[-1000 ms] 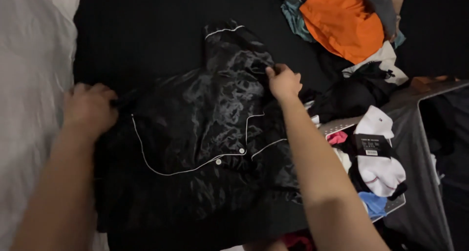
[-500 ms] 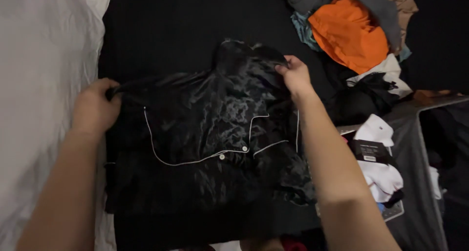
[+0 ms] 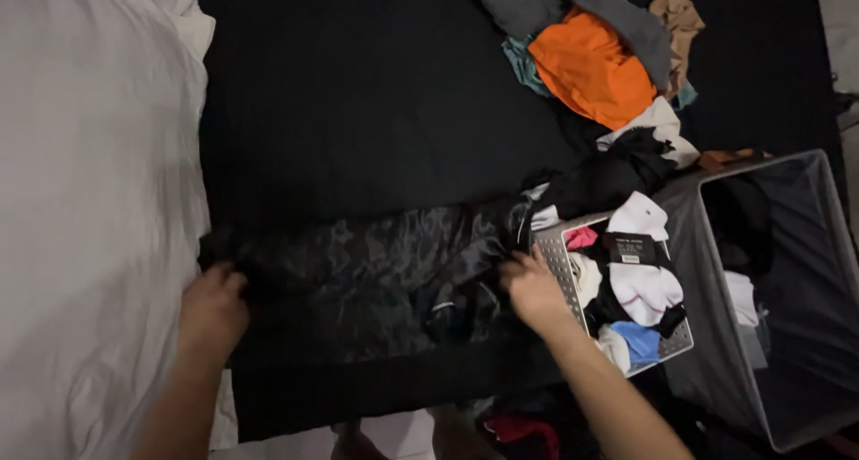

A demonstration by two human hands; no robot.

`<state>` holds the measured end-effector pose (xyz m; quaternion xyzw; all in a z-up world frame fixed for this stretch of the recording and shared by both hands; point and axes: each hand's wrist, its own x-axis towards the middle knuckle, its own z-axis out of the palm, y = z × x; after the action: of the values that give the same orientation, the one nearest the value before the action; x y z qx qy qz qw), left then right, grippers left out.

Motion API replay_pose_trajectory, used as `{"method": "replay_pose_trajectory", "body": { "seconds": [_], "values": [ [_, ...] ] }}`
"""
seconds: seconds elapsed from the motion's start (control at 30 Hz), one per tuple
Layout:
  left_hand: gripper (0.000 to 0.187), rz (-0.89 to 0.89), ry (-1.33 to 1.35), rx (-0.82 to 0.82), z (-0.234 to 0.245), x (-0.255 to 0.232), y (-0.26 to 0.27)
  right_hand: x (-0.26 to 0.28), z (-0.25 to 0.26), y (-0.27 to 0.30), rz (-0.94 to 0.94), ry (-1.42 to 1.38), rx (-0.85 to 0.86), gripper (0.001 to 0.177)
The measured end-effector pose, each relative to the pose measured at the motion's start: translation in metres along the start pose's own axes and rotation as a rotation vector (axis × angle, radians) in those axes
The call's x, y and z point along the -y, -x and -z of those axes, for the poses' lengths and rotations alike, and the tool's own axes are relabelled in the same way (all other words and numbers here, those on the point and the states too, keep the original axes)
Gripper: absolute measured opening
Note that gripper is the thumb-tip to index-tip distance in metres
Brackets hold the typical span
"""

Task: Sort and organize various items of clothing from a pile on a bed into bins or onto hangers.

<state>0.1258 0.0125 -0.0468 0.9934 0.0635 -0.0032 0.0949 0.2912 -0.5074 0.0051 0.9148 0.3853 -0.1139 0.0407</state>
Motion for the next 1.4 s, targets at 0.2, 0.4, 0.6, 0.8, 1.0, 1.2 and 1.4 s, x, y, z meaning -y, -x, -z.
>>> {"method": "replay_pose_trajectory", "body": {
  "seconds": [0.2, 0.4, 0.6, 0.8, 1.0, 1.2, 1.4],
  "values": [
    [0.041, 0.355, 0.237, -0.144, -0.008, -0.014, -0.028, 0.080, 0.037, -0.027, -0.284, -0.404, -0.184, 0.047],
    [0.094, 0.543, 0.032, 0.253, -0.030, -0.012, -0.039, 0.106, -0.036, -0.020, -0.379, -0.259, 0.090, 0.072],
    [0.047, 0.422, -0.207, 0.136, -0.040, -0.021, -0.004, 0.123, -0.013, -0.021, -0.403, -0.333, -0.089, 0.067],
    [0.050, 0.618, 0.321, 0.017, 0.013, -0.041, 0.006, 0.120, -0.015, -0.019, -0.337, -0.526, -0.041, 0.057],
    [0.039, 0.685, 0.527, 0.031, 0.115, -0.177, -0.031, 0.124, -0.003, -0.005, -0.464, -1.097, -0.380, 0.049],
    [0.037, 0.529, 0.659, 0.100, 0.069, -0.310, -0.055, 0.098, -0.001, -0.008, -0.647, -1.987, -0.272, 0.072],
    [0.042, 0.525, 0.884, 0.182, -0.002, -0.325, -0.050, 0.075, -0.013, -0.020, -0.845, -2.008, 0.093, 0.076]
  ]
}}
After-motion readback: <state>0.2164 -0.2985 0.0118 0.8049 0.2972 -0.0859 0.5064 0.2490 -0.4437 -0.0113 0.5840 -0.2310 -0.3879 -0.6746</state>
